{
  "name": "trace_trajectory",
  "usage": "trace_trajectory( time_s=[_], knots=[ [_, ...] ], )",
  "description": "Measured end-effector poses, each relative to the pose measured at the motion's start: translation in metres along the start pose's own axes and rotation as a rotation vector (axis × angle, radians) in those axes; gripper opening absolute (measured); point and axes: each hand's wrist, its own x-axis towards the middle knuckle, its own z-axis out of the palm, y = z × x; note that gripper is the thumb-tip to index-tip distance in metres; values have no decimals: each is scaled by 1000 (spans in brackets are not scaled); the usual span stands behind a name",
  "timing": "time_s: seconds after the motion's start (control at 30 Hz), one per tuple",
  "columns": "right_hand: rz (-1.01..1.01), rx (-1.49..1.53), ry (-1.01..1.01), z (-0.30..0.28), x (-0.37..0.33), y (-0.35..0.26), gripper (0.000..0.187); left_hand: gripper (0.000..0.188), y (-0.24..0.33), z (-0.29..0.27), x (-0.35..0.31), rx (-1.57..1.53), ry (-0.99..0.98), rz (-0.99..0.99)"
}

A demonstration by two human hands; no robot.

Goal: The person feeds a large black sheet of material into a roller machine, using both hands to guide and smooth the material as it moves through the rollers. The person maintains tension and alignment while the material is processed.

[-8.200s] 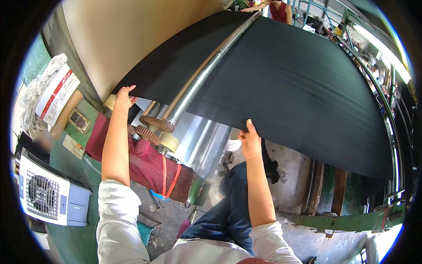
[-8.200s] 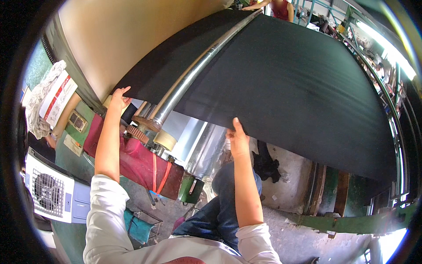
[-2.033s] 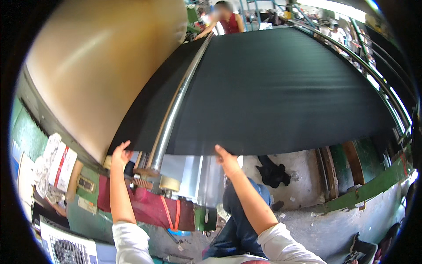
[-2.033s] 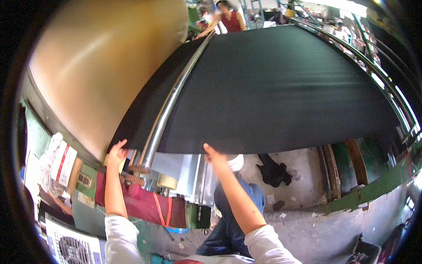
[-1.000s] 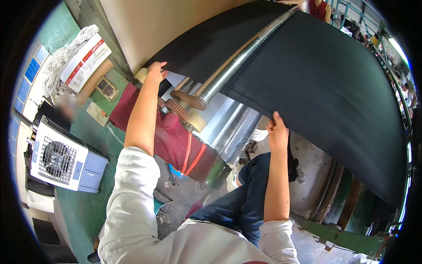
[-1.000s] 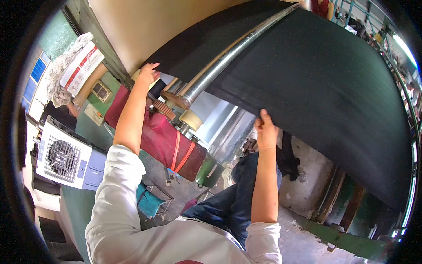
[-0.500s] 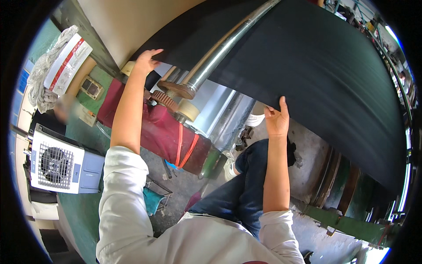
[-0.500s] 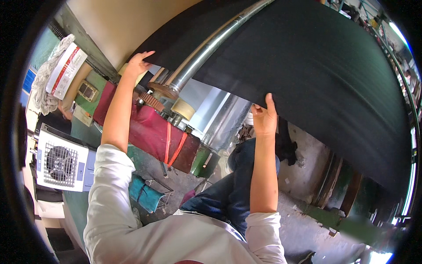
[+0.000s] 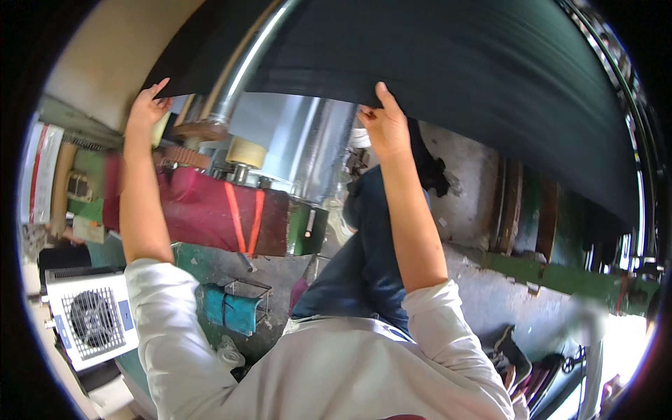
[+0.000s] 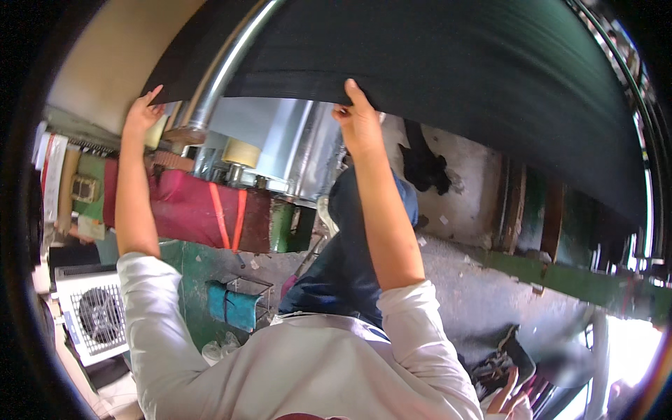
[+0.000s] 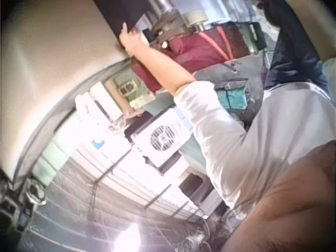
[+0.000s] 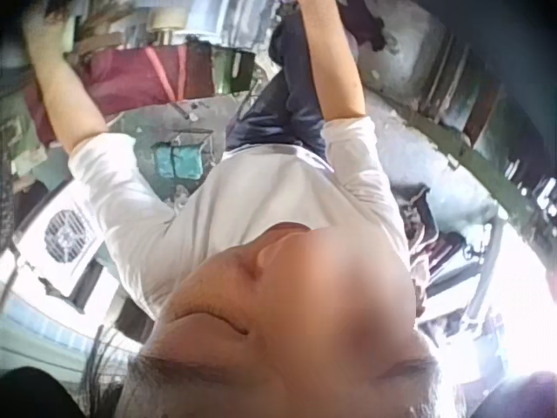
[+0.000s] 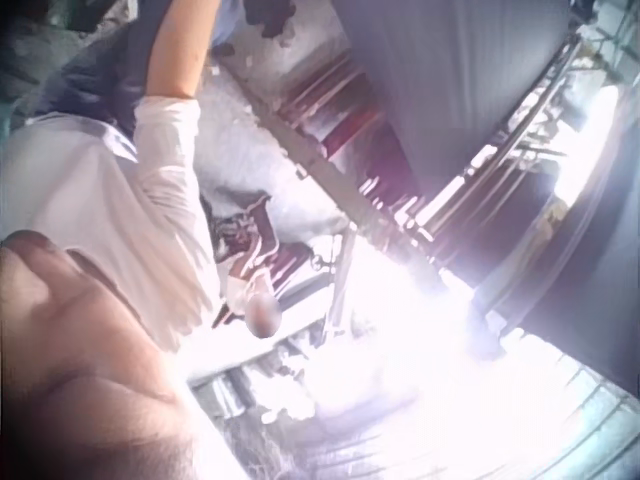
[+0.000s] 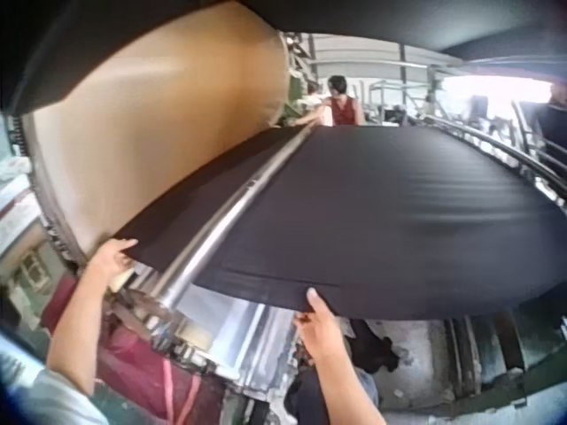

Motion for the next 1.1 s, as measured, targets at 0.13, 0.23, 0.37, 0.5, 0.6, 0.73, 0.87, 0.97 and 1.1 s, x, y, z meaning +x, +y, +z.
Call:
trace_trajectory(
  time_s=[0.13, 0.23, 0.37, 0.5, 0.6, 0.73, 0.87, 0.97, 1.1],
  knots=[
    [104, -362, -286, 6, -14, 4, 24, 29, 2, -41, 49, 75, 48, 6],
    [127, -732, -396, 11, -18, 11, 39, 29, -3, -66, 93, 28, 110, -42],
    [29, -421, -268, 12, -14, 11, 29, 30, 9, -42, 59, -17, -123, -134],
    [-77, -20, 56, 6, -6, -5, 15, 31, 11, -51, 76, -100, 190, -62],
    [21, -335, -116, 3, -11, -2, 17, 32, 15, -52, 73, 86, -56, -137],
    [47, -377, -395, 3, -13, 11, 18, 33, 12, -37, 69, 9, 141, -5],
    [2, -202, -202, 8, -13, 6, 14, 32, 16, -46, 67, -1, 171, -58],
    [-38, 73, -41, 2, -6, -8, 11, 32, 17, -43, 68, 84, -148, -56],
    [33, -293, -292, 7, -20, -6, 11, 32, 17, -51, 72, 7, 131, -18]
  ],
)
